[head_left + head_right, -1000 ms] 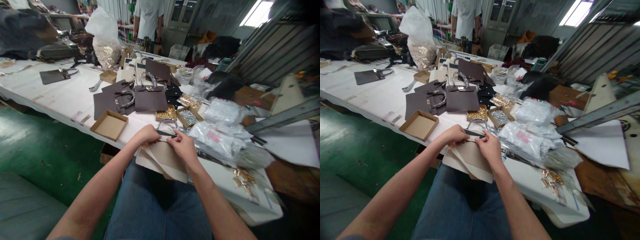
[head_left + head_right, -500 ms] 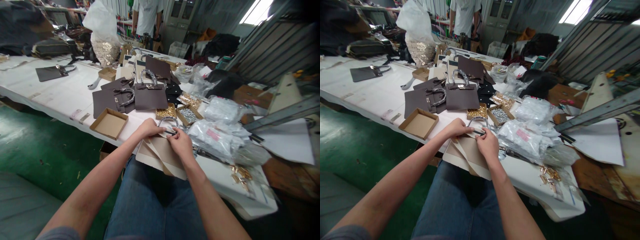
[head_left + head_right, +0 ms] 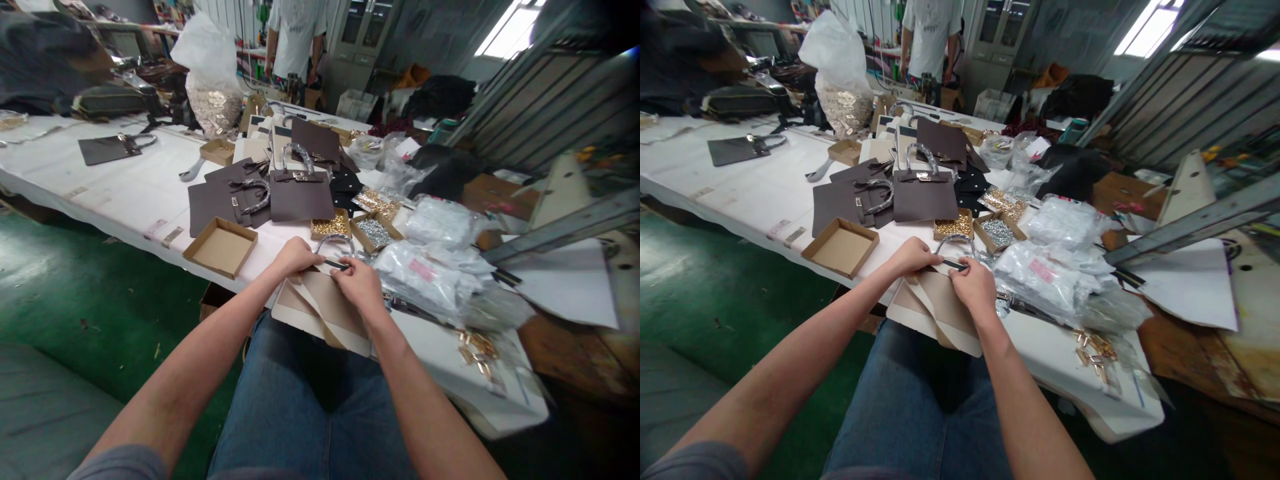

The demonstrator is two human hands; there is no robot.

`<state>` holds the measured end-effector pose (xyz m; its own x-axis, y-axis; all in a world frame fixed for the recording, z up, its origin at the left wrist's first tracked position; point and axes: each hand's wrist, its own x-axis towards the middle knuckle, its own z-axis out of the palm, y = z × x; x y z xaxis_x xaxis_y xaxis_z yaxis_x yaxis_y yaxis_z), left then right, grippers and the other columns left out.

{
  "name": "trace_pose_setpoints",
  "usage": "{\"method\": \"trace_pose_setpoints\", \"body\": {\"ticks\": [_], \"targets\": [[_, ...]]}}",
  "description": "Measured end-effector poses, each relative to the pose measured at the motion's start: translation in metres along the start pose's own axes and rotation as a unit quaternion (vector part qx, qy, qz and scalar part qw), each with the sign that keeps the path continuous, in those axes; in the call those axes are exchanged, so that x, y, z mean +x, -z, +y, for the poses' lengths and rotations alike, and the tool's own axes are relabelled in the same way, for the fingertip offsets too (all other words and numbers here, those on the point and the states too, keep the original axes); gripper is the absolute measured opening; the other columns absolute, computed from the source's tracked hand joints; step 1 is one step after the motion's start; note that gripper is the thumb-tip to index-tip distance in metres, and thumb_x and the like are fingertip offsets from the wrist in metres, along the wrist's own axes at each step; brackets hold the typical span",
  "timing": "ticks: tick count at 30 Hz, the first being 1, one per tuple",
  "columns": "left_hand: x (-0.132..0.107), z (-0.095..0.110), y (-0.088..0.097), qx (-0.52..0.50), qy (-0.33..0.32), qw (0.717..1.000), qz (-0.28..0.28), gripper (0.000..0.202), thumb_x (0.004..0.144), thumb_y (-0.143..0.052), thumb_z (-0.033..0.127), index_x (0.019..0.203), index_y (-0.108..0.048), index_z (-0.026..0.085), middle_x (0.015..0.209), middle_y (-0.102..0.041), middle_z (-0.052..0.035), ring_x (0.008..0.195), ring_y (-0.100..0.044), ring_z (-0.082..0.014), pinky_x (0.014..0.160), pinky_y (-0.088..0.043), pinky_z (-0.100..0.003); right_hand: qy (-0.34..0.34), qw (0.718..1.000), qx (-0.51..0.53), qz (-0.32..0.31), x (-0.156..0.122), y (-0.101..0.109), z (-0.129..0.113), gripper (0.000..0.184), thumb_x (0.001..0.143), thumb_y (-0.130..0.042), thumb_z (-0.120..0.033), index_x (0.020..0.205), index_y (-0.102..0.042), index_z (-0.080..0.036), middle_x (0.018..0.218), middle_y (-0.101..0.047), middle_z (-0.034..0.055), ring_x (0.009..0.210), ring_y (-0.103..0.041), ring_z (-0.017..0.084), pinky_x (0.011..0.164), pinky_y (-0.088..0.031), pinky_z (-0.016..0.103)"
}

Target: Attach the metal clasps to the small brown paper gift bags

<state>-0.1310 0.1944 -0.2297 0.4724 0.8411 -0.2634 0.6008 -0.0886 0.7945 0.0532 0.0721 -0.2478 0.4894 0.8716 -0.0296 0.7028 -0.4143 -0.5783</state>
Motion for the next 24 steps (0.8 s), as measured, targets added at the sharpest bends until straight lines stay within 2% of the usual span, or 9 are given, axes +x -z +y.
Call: {"method": "trace_pose_setpoints", "body": {"ticks": [2,6,7,10,11,13,18,24], "targets": [[0.0,0.0,-0.001,0.023,0.0,1.0,0.012,0.044,0.088,-0.086,0.05,0.062,-0.071,0.018,0.055,-0.061,-0.004,0.057,-0.057,-0.0185,0.057,-0.038,-0.03,0.004,1.0,-0.019,0.009,-0.001,0.0,-0.003,0.041,0.091,-0.078,-0.043,0.129,-0.082,-0.026,0.093,-0.083,0.0059,0.092,-0.075,0.031,0.081,-0.051,0.038],[0.001,0.003,-0.004,0.062,0.003,0.998,0.03,0.04,0.086,-0.087,0.051,0.066,-0.075,0.018,0.06,-0.065,-0.0044,0.061,-0.059,-0.0187,0.061,-0.04,-0.03,0.012,0.995,-0.077,0.064,-0.008,-0.001,-0.01,0.053,0.09,-0.082,-0.044,0.137,-0.073,-0.022,0.099,-0.081,0.0117,0.092,-0.074,0.034,0.081,-0.049,0.04],[0.001,0.004,-0.005,0.069,0.004,0.997,0.034,0.039,0.086,-0.088,0.05,0.068,-0.076,0.018,0.062,-0.067,-0.0049,0.063,-0.06,-0.0189,0.062,-0.041,-0.03,0.023,0.994,-0.08,0.071,-0.01,-0.001,-0.011,0.048,0.09,-0.082,-0.042,0.132,-0.074,-0.023,0.097,-0.081,0.011,0.09,-0.073,0.033,0.08,-0.048,0.04],[-0.001,0.003,-0.007,0.086,0.001,0.995,0.044,0.039,0.089,-0.085,0.051,0.071,-0.079,0.017,0.067,-0.072,-0.0079,0.067,-0.064,-0.021,0.066,-0.044,-0.03,0.096,0.993,-0.041,0.059,-0.013,-0.003,-0.013,0.015,0.092,-0.074,-0.032,0.105,-0.079,-0.025,0.093,-0.08,0.0074,0.086,-0.071,0.028,0.08,-0.047,0.037],[-0.001,0.002,-0.008,0.088,-0.001,0.995,0.047,0.039,0.09,-0.084,0.051,0.071,-0.079,0.017,0.067,-0.072,-0.0086,0.068,-0.065,-0.0216,0.066,-0.044,-0.03,0.119,0.991,-0.02,0.053,-0.013,-0.004,-0.012,0.013,0.093,-0.07,-0.029,0.099,-0.08,-0.025,0.095,-0.081,0.0068,0.086,-0.071,0.026,0.082,-0.048,0.037],[-0.001,0.0,-0.009,0.082,-0.004,0.995,0.047,0.041,0.091,-0.082,0.052,0.069,-0.078,0.017,0.064,-0.071,-0.0085,0.066,-0.065,-0.0215,0.064,-0.043,-0.03,0.136,0.99,0.02,0.039,-0.012,-0.004,-0.01,0.018,0.091,-0.065,-0.025,0.097,-0.082,-0.025,0.098,-0.083,0.0055,0.086,-0.072,0.024,0.085,-0.049,0.036],[0.001,-0.003,-0.009,0.059,-0.008,0.997,0.039,0.04,0.088,-0.082,0.049,0.064,-0.072,0.019,0.056,-0.063,-0.0045,0.06,-0.06,-0.0193,0.058,-0.038,-0.028,0.068,0.994,0.08,-0.03,-0.006,0.002,-0.007,0.019,0.087,-0.078,-0.041,0.095,-0.086,-0.026,0.085,-0.083,0.0005,0.078,-0.073,0.022,0.077,-0.051,0.032],[0.002,-0.006,-0.006,0.015,-0.022,0.999,0.022,0.048,0.086,-0.085,0.052,0.058,-0.062,0.021,0.051,-0.053,0.0009,0.055,-0.052,-0.0161,0.054,-0.033,-0.028,0.006,0.998,0.056,-0.023,0.003,0.007,-0.017,0.018,0.078,-0.087,-0.045,0.084,-0.087,-0.028,0.082,-0.083,0.0006,0.077,-0.074,0.021,0.067,-0.049,0.029]]}}
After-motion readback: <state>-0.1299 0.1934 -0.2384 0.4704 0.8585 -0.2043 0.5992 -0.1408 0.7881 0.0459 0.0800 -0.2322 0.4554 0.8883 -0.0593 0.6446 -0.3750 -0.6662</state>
